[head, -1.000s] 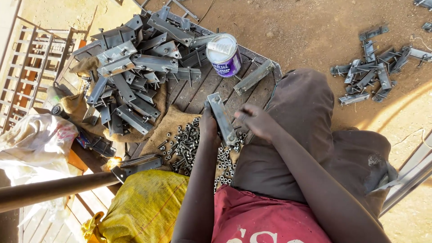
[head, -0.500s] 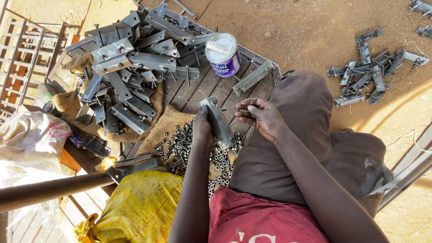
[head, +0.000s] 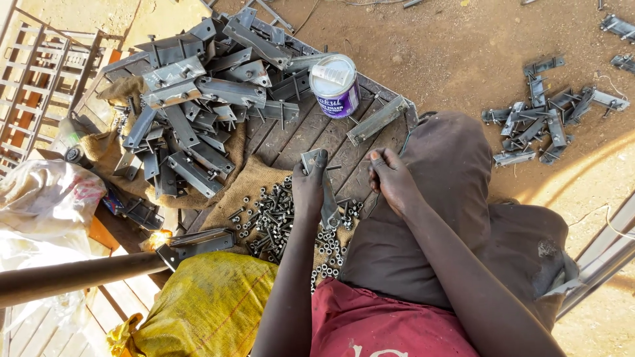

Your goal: The person is assembling metal brackets by inserting bolts through holes and loosely threading nuts onto them.

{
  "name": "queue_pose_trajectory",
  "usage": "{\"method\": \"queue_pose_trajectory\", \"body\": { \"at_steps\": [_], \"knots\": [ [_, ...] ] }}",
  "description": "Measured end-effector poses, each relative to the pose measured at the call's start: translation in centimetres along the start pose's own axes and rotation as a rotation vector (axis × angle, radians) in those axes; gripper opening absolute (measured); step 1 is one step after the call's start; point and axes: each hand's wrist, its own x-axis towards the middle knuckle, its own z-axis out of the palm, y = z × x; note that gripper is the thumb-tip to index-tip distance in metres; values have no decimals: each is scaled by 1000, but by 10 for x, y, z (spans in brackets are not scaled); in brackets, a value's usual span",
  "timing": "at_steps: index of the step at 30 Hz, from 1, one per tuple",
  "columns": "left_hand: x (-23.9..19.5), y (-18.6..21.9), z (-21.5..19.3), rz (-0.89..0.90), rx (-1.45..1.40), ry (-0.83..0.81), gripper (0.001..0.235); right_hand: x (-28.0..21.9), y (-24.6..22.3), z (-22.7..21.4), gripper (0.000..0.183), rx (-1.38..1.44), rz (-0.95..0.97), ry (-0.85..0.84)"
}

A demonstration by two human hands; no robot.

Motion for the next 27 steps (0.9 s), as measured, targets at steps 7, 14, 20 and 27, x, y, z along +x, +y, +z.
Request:
{"method": "queue_pose_trajectory", "body": {
  "at_steps": [7,14,20,27],
  "knots": [
    [-9,13,-7,24,2,-23,69,-3,-12,2,25,151,77,48],
    [-13,25,-15,86,50,-132,64,-8,-16,4,18,96,99,-133],
    [-25,35,-3,143,-169,-126,48,-14,5,12,18,4,161,-304],
    [0,13,7,109,-179,-9,52,-14,20,15,17,-18,126,-313]
  ]
}}
